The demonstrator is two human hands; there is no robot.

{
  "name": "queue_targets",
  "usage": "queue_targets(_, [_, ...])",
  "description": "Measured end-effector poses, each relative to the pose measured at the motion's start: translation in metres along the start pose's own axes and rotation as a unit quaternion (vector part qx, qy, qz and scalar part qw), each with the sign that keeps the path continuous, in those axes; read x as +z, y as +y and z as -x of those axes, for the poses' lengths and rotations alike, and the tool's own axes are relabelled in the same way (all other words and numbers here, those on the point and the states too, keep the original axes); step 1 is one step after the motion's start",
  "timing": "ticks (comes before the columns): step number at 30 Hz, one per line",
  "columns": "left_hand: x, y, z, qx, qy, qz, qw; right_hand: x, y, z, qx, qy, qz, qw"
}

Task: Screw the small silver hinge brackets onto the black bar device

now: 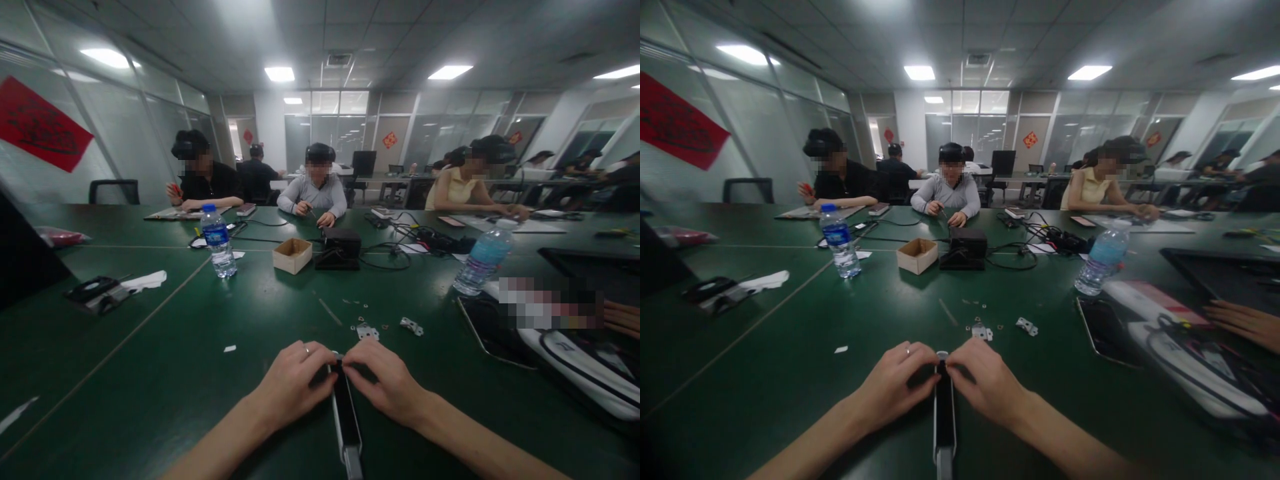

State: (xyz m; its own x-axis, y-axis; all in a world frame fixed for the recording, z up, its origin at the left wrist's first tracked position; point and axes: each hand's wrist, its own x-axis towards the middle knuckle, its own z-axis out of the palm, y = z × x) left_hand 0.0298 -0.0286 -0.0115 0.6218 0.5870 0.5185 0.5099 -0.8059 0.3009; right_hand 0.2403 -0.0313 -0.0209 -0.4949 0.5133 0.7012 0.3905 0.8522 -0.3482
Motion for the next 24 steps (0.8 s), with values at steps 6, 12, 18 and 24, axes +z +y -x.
queue_targets(6, [0.008, -0.005, 0.001, 0.054, 0.024, -0.011, 0.998, 0.006, -0.008, 0.002, 0.061, -0.001, -0.049, 0.997])
queue_targets(12, [0.007, -0.007, 0.002, 0.066, 0.017, -0.024, 0.997, 0.007, -0.01, 0.005, 0.12, -0.007, -0.07, 0.99])
queue_targets(18, [0.006, -0.004, 0.001, 0.048, 0.013, -0.024, 0.999, 0.006, -0.01, 0.005, 0.095, -0.006, -0.073, 0.993])
queue_targets(24, [-0.002, -0.007, 0.0, 0.028, 0.005, -0.032, 0.999, 0.003, -0.011, 0.001, 0.073, -0.007, -0.063, 0.995])
